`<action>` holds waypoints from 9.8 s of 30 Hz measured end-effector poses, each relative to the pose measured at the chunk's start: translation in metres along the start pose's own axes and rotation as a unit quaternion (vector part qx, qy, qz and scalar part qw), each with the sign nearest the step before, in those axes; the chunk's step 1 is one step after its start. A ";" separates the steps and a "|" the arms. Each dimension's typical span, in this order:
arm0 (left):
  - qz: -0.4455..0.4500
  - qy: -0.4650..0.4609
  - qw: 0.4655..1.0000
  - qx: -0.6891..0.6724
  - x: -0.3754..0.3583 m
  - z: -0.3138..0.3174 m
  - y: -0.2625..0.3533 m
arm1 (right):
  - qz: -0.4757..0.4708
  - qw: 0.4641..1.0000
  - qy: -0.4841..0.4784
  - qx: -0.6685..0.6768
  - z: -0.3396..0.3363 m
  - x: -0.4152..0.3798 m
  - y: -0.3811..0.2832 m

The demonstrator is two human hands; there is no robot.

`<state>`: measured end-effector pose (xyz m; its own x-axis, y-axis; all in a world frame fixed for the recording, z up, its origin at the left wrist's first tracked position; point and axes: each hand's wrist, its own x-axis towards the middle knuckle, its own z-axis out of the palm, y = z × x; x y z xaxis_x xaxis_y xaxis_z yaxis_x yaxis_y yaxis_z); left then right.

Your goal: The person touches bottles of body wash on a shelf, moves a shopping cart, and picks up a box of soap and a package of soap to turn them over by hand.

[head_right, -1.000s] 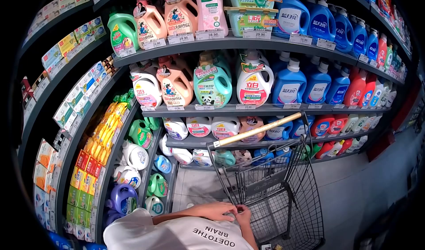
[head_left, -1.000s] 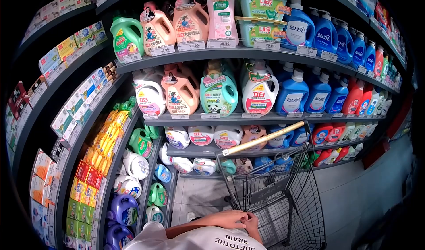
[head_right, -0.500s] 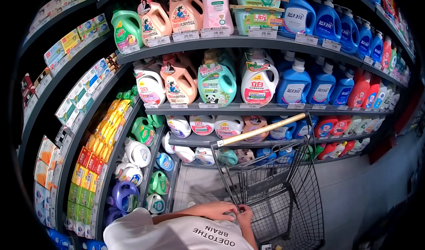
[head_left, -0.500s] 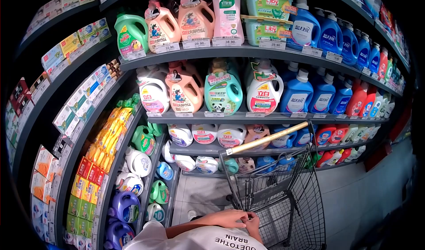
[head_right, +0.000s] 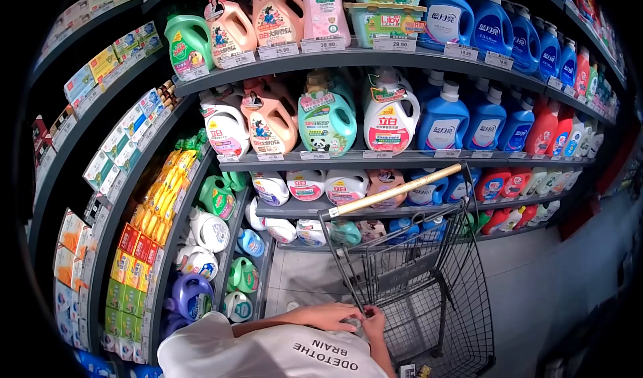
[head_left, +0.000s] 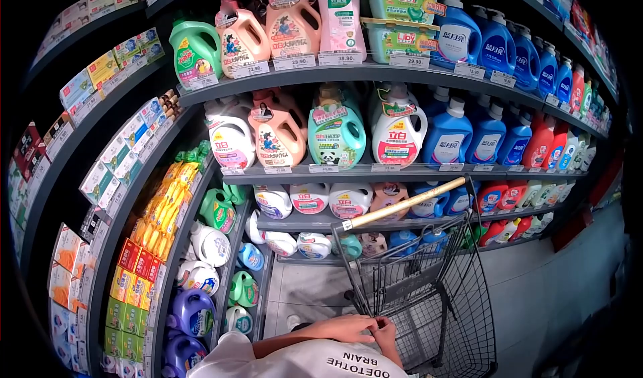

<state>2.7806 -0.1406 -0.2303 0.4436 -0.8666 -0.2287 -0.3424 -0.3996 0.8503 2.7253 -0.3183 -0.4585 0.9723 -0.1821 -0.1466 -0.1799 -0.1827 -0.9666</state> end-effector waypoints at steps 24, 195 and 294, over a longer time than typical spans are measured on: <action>-0.017 -0.006 1.000 0.013 -0.007 -0.010 0.012 | 0.028 0.999 -0.005 0.021 0.006 -0.017 -0.017; -0.012 -0.035 0.999 0.023 0.015 -0.005 0.006 | 0.081 0.876 0.318 -0.354 -0.103 -0.083 -0.032; -0.009 -0.051 0.999 0.001 0.006 -0.013 0.000 | 0.027 0.917 0.271 -0.291 -0.093 -0.090 -0.038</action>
<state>2.7942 -0.1417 -0.2255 0.3638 -0.8846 -0.2916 -0.3369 -0.4168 0.8443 2.6308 -0.3851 -0.3890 0.7707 -0.6313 0.0867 -0.4288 -0.6145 -0.6622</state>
